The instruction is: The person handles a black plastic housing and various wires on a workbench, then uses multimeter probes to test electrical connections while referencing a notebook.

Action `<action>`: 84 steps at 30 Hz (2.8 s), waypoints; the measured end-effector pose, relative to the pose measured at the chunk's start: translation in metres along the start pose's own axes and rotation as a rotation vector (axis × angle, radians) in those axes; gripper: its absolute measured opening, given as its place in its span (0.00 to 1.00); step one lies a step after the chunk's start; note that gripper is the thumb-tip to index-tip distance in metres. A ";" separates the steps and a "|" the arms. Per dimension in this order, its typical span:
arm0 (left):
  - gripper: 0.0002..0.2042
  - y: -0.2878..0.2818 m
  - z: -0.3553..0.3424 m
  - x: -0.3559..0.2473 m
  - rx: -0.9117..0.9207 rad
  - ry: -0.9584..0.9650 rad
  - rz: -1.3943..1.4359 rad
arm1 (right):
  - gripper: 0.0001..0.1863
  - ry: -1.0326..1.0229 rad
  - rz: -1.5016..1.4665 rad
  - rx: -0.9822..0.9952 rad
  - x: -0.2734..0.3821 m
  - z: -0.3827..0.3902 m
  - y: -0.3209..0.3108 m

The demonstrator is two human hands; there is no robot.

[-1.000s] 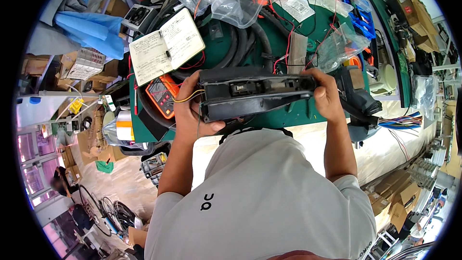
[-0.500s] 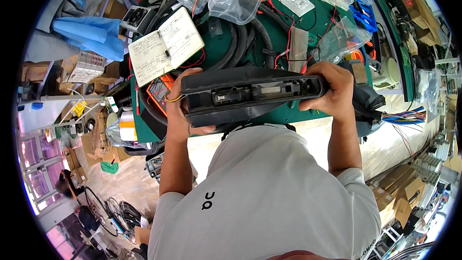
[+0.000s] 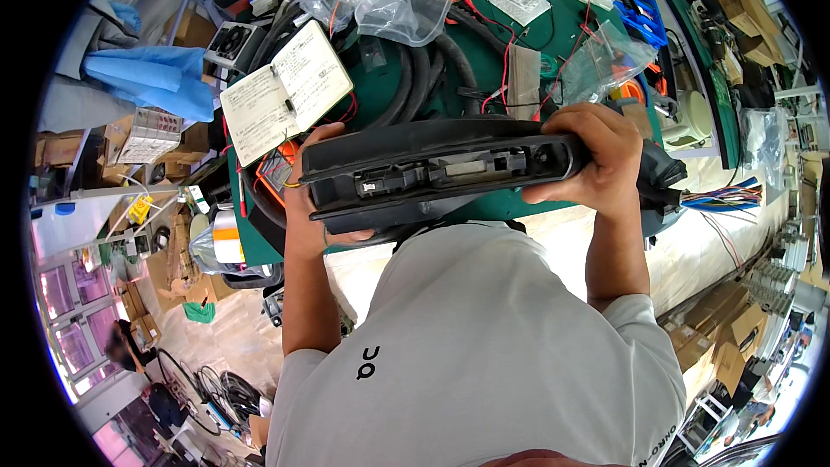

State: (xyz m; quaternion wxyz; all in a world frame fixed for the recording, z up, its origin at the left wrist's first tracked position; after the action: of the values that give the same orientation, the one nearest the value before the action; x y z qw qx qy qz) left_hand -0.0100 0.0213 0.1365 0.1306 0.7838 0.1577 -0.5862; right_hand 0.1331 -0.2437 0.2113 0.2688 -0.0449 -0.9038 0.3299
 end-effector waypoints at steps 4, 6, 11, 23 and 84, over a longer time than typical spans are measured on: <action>0.58 0.003 -0.002 -0.002 0.004 -0.039 0.033 | 0.35 -0.020 0.029 -0.021 0.003 -0.001 -0.003; 0.58 0.004 -0.001 -0.001 0.001 -0.051 0.038 | 0.35 -0.037 0.054 -0.031 0.004 -0.001 -0.004; 0.57 0.005 -0.003 0.000 0.023 -0.057 0.048 | 0.35 -0.095 0.139 -0.064 0.012 -0.004 -0.009; 0.58 0.004 -0.004 0.005 0.048 -0.063 -0.080 | 0.35 -0.162 0.165 -0.124 0.016 -0.006 -0.011; 0.19 0.013 0.017 0.022 -0.383 -0.151 0.096 | 0.37 0.950 -0.840 0.130 -0.144 0.122 0.076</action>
State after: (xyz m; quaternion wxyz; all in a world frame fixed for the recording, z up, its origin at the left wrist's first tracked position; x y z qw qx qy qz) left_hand -0.0141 0.0047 0.1107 0.3164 0.7050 0.2187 -0.5958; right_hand 0.1862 -0.2915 0.0207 0.7489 0.1884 -0.6047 0.1947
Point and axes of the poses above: each hand's wrist, its own z-axis away from the middle knuckle, its own y-axis out of the palm, x = y × z, the point moved 5 cm from there along -z, towards the middle knuckle, and after that the axes turned 4 degrees about -x, right-handed, at the moved point
